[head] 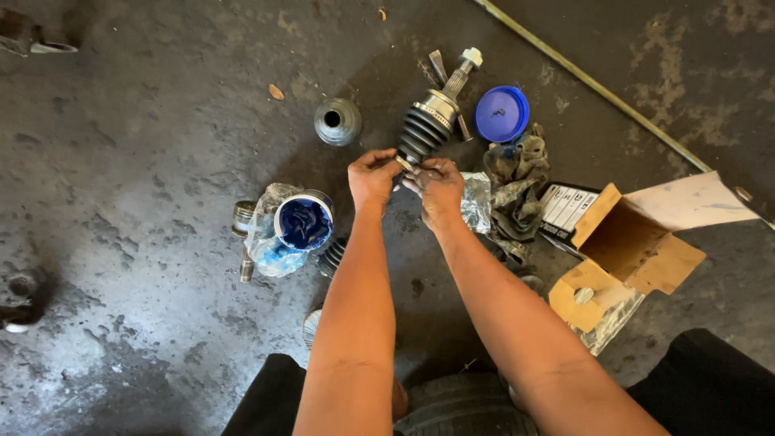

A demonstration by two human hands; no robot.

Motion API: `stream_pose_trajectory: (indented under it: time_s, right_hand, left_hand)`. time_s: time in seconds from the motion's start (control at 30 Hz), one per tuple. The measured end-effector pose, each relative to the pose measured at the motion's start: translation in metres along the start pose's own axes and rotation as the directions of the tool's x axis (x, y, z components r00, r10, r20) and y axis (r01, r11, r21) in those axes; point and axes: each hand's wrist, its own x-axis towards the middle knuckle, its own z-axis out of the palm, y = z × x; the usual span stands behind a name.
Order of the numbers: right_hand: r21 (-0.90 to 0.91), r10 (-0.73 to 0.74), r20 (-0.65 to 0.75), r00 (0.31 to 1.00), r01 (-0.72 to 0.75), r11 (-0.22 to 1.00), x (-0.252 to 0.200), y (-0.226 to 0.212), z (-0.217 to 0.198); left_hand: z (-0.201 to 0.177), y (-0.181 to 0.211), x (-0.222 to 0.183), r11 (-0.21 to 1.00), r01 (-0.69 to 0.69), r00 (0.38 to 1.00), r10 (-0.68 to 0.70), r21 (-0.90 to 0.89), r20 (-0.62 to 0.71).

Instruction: The person sits on the workshop floor assembling a CV joint on an axle shaft. They fit a circlip onto the joint, slide the rubber boot over the shaft, seat the boot, and wipe grease from their hands and parts with a rag.

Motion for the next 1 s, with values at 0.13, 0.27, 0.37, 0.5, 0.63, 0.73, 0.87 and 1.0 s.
stream_pose_trajectory:
  time_s: [0.13, 0.27, 0.37, 0.5, 0.63, 0.73, 0.87, 1.0]
  right_hand:
    - [0.055, 0.014, -0.038, 0.999, -0.012, 0.998, 0.015, 0.017, -0.004]
    - [0.06, 0.023, -0.057, 0.998, -0.02, 0.998, 0.012, 0.015, 0.002]
    - [0.061, 0.037, -0.083, 0.996, -0.032, 0.998, 0.011, 0.015, 0.006]
    - [0.08, 0.049, -0.113, 0.992, -0.04, 0.996, 0.013, 0.017, 0.012]
    - [0.034, 0.015, -0.121, 0.993, -0.011, 0.999, 0.017, 0.024, 0.013]
    - [0.042, 0.024, -0.123, 0.992, -0.019, 0.999, 0.015, 0.022, 0.016]
    - [0.025, 0.013, -0.111, 0.994, -0.011, 1.0, 0.018, 0.024, 0.018]
    - [-0.118, -0.018, -0.1, 0.995, 0.006, 0.993, 0.029, 0.028, 0.017]
  left_hand:
    - [-0.005, 0.003, -0.002, 0.993, -0.024, 1.0, 0.026, 0.112, -0.017]
    - [-0.006, 0.009, -0.009, 0.981, -0.062, 0.997, 0.07, 0.183, -0.04]
    - [-0.008, 0.016, -0.021, 0.961, -0.074, 0.992, 0.098, 0.267, -0.078]
    - [-0.005, 0.02, -0.03, 0.93, -0.248, 0.953, 0.285, 0.272, -0.107]
    - [-0.008, 0.019, -0.035, 0.803, -0.533, 0.809, 0.576, 0.266, -0.116]
    - [-0.008, 0.015, -0.031, 0.777, -0.557, 0.793, 0.603, 0.292, -0.092]
    - [-0.007, 0.014, -0.03, 0.807, -0.516, 0.823, 0.56, 0.288, -0.095]
    - [-0.01, 0.005, -0.025, 0.787, -0.518, 0.816, 0.572, 0.334, -0.085]
